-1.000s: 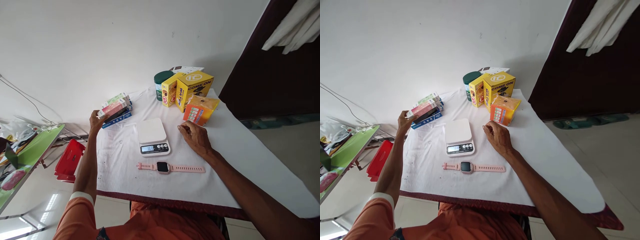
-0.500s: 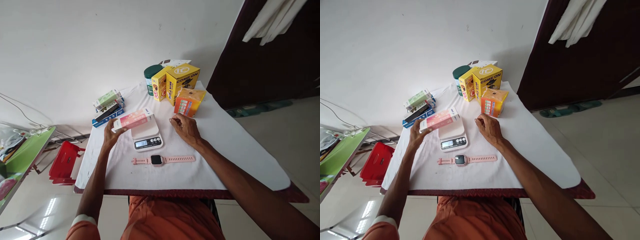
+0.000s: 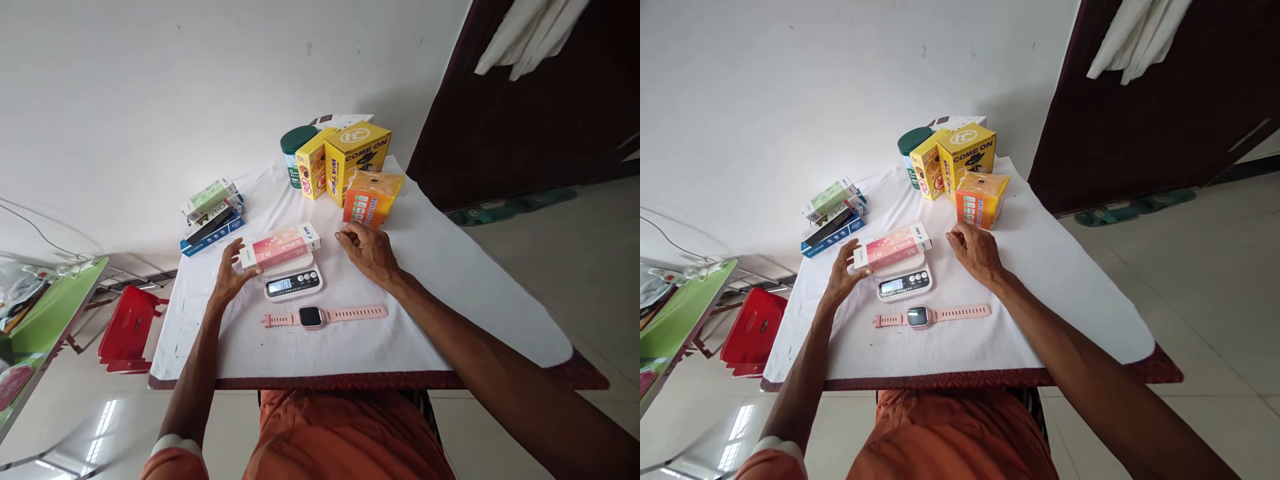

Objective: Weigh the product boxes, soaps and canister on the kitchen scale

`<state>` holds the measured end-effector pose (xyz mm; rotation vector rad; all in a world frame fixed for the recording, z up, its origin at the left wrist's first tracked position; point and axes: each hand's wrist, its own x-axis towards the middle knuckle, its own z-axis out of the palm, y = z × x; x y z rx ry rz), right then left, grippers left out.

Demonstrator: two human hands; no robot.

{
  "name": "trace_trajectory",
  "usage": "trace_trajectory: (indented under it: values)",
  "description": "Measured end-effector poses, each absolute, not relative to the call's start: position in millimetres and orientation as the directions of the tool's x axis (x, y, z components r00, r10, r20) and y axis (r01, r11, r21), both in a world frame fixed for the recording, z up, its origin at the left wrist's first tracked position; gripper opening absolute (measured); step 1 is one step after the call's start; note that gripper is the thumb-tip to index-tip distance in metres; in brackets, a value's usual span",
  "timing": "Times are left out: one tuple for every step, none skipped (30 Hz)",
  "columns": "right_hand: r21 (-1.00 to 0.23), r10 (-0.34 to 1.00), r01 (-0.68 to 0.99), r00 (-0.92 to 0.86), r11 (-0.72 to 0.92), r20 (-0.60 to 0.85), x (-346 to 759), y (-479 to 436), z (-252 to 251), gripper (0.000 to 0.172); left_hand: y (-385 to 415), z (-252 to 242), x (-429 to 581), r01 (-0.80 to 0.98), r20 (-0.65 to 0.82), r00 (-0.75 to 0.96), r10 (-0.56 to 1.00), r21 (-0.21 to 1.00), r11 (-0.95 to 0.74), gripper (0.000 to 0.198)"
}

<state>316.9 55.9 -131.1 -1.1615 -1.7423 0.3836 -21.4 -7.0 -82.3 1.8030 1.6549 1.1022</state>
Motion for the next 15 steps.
trace_trajectory:
  values:
    - [-0.689,0.837,0.53,-0.075,0.494,0.542,317,56,-131,0.025,-7,-83,-24,0.591,0.261,-0.047,0.964,0.786,-0.184,0.094]
    - [-0.691,0.839,0.53,-0.076,0.491,0.538,317,56,-130,0.025,-7,-83,-25,0.584,0.273,-0.052,0.961,0.789,-0.192,0.096]
    - [-0.694,0.842,0.53,-0.076,0.488,0.534,317,55,-130,0.025,-8,-83,-27,0.584,0.285,-0.06,0.957,0.787,-0.198,0.095]
    - [-0.696,0.845,0.531,-0.076,0.484,0.529,317,55,-129,0.025,-8,-82,-27,0.591,0.298,-0.066,0.952,0.78,-0.203,0.094]
    - [-0.698,0.848,0.532,-0.076,0.479,0.524,317,55,-128,0.024,-9,-81,-27,0.603,0.311,-0.07,0.948,0.77,-0.208,0.092]
    - [-0.7,0.85,0.533,-0.075,0.476,0.521,317,55,-128,0.024,-9,-80,-26,0.621,0.323,-0.068,0.944,0.754,-0.213,0.091]
    - [-0.701,0.851,0.533,-0.075,0.474,0.519,318,54,-127,0.024,-10,-78,-24,0.644,0.336,-0.062,0.94,0.733,-0.219,0.09]
    - [-0.702,0.852,0.532,-0.075,0.474,0.518,318,54,-127,0.023,-10,-76,-22,0.672,0.349,-0.049,0.936,0.705,-0.228,0.088]
    - [-0.703,0.853,0.531,-0.077,0.474,0.517,318,54,-127,0.023,-10,-74,-19,0.704,0.363,-0.028,0.931,0.668,-0.239,0.085]
    - [-0.703,0.853,0.53,-0.078,0.474,0.516,318,54,-127,0.024,-9,-72,-15,0.741,0.372,0.001,0.928,0.623,-0.251,0.081]
    - [-0.703,0.853,0.53,-0.079,0.474,0.515,318,54,-127,0.024,-9,-70,-12,0.778,0.371,0.037,0.928,0.572,-0.26,0.077]
    - [-0.703,0.854,0.531,-0.08,0.474,0.515,318,54,-127,0.024,-8,-69,-8,0.812,0.362,0.074,0.929,0.519,-0.267,0.072]
    - [-0.702,0.854,0.532,-0.082,0.474,0.514,317,54,-127,0.024,-6,-68,-5,0.84,0.348,0.108,0.931,0.469,-0.272,0.068]
    - [-0.702,0.854,0.533,-0.082,0.473,0.514,318,55,-128,0.024,-5,-67,-2,0.862,0.332,0.134,0.934,0.425,-0.275,0.065]
    - [-0.701,0.854,0.533,-0.082,0.473,0.514,318,55,-128,0.024,-4,-66,1,0.878,0.32,0.15,0.935,0.392,-0.275,0.062]
